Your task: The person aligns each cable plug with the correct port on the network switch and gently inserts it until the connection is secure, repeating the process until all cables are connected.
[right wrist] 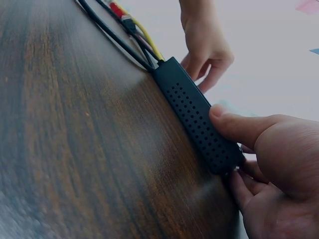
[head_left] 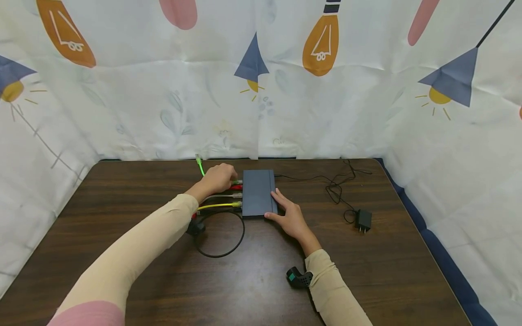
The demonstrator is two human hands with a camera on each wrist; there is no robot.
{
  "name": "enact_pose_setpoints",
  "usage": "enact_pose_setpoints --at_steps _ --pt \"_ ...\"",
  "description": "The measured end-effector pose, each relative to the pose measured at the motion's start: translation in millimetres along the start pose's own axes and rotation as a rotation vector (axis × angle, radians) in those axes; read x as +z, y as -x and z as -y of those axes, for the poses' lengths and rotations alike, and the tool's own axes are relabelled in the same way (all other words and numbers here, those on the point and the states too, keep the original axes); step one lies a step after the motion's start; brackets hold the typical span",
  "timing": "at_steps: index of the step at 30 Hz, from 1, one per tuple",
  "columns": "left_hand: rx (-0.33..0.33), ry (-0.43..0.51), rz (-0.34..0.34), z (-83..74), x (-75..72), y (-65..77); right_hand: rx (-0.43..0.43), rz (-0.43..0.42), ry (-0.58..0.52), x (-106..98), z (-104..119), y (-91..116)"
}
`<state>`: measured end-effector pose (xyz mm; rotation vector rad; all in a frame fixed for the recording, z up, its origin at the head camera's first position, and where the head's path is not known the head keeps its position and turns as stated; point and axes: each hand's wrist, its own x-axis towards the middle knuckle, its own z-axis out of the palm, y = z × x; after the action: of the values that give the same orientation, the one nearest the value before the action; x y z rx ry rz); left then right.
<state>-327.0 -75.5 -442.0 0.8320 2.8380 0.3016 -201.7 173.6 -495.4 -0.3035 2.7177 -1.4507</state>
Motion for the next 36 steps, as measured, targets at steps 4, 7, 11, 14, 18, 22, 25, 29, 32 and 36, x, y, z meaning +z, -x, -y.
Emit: enact_pose_setpoints --at_steps 4,7,11,14,18,22,25,29,32,36 --pt "0.010 0.001 0.002 -0.3 0.3 1.2 0.009 0.002 -0.002 0.1 0.2 -0.1" --pt "0.012 0.008 0.002 0.0 0.8 1.7 0.014 0.001 0.003 0.1 -0.1 0.1" --pt "0.019 0.005 -0.001 0.7 1.8 2.0 0.018 0.005 0.006 0.1 -0.8 0.3" --pt "0.027 -0.004 -0.008 0.8 2.7 1.7 0.019 0.009 0.004 0.3 -1.5 0.0" --pt "0.030 0.001 -0.024 0.9 3.5 1.4 0.015 0.006 0.006 0.8 -1.9 -0.5" --pt "0.027 0.004 -0.036 1.1 3.6 1.4 0.010 0.002 0.005 1.0 -1.3 -0.6" --pt "0.027 0.000 -0.035 0.3 3.5 0.8 0.010 0.002 -0.002 0.9 -1.4 -0.4" --pt "0.015 -0.014 -0.014 -1.6 1.8 1.1 0.012 0.004 -0.004 0.9 -1.5 -0.4" --pt "0.011 -0.026 -0.011 -1.5 0.9 1.2 0.002 0.001 0.000 0.9 -1.3 -0.6" --pt "0.019 -0.038 -0.029 -0.7 1.3 -0.5 -0.001 0.004 0.004 0.4 -1.6 -0.7"
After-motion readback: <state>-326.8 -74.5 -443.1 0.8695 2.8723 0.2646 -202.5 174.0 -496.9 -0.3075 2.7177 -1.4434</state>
